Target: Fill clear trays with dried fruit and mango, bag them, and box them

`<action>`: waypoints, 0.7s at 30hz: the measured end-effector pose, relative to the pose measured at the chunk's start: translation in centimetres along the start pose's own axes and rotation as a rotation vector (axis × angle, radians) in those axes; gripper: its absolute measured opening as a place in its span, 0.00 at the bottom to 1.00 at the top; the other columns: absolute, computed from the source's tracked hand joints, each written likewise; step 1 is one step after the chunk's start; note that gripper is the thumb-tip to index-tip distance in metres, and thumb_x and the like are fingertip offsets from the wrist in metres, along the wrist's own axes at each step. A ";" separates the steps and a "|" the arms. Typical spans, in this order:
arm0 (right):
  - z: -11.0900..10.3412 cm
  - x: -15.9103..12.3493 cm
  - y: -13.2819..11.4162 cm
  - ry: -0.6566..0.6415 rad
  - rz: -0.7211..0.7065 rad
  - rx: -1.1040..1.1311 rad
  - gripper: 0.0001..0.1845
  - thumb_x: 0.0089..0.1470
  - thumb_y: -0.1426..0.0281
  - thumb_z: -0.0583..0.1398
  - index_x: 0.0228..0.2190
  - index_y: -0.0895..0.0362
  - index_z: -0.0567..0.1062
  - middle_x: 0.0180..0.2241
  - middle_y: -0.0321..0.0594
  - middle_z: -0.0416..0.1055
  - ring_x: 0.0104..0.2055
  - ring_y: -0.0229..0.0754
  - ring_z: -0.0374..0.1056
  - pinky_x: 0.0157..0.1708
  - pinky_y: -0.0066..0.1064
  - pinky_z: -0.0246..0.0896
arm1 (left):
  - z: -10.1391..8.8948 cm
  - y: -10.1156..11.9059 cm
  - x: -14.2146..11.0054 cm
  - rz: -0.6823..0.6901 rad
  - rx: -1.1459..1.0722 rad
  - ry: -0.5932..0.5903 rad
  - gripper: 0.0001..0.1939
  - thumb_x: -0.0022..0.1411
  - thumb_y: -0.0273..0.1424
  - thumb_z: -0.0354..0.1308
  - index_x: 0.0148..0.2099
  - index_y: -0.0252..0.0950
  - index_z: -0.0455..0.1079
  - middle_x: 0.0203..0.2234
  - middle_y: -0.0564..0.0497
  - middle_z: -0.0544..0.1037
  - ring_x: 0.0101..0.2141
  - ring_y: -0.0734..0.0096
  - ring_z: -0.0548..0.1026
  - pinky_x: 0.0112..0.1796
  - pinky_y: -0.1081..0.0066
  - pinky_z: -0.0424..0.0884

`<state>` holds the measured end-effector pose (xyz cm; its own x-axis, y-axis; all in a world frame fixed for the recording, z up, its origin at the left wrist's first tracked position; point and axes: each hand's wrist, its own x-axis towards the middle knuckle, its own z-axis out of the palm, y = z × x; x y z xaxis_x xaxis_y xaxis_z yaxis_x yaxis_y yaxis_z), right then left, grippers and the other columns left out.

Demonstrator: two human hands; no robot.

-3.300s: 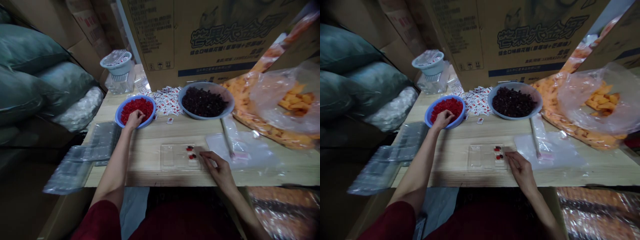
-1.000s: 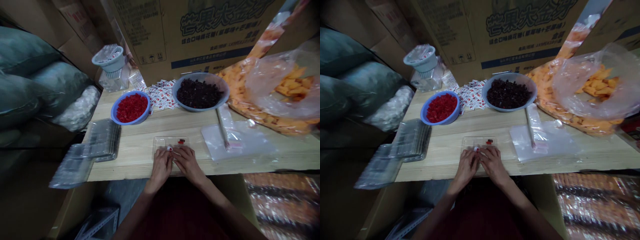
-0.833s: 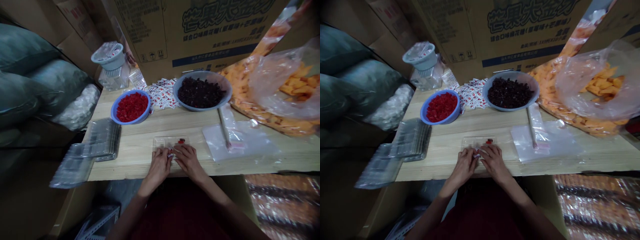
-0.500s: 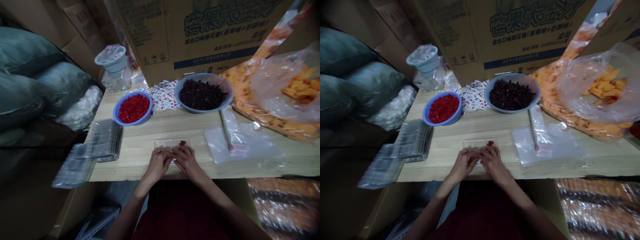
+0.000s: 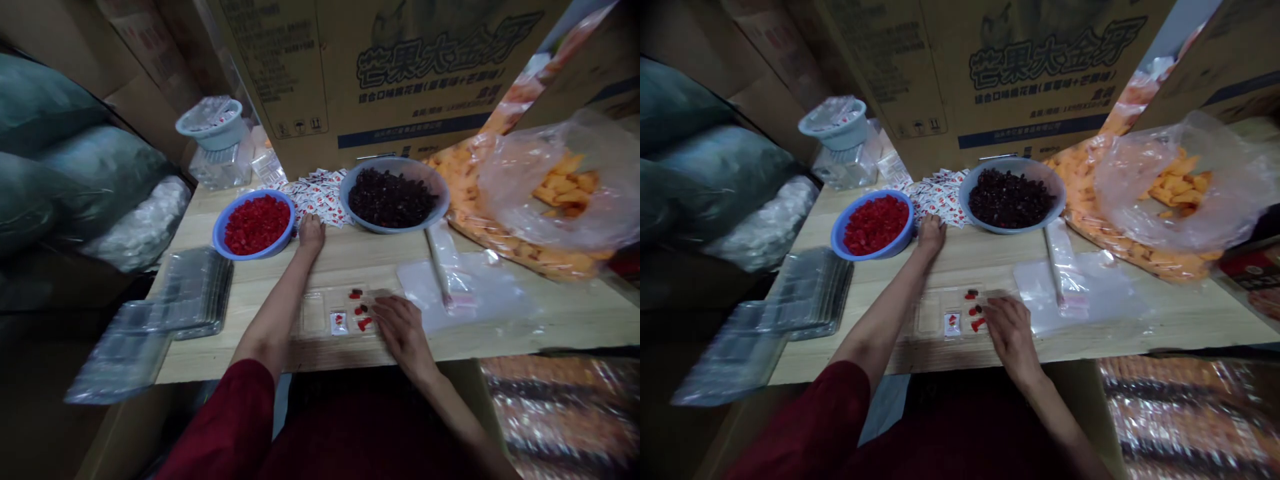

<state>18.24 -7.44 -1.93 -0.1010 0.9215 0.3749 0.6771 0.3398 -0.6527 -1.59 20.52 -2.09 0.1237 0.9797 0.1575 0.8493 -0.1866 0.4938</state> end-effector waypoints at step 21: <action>-1.1 -1.2 -1.6 0.023 0.085 0.139 0.14 0.66 0.72 0.55 0.49 0.51 0.75 0.48 0.45 0.72 0.53 0.49 0.66 0.52 0.48 0.67 | -3.2 1.5 -19.4 0.274 -0.103 -0.111 0.06 0.66 0.31 0.55 0.42 0.37 0.72 0.42 0.45 0.74 0.46 0.57 0.69 0.48 0.59 0.66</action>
<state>18.08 -9.30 -0.62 -0.0295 0.9440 0.3286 0.5746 0.2850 -0.7672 -4.34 1.01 -1.63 0.4011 0.8927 0.2055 0.7209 -0.4460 0.5305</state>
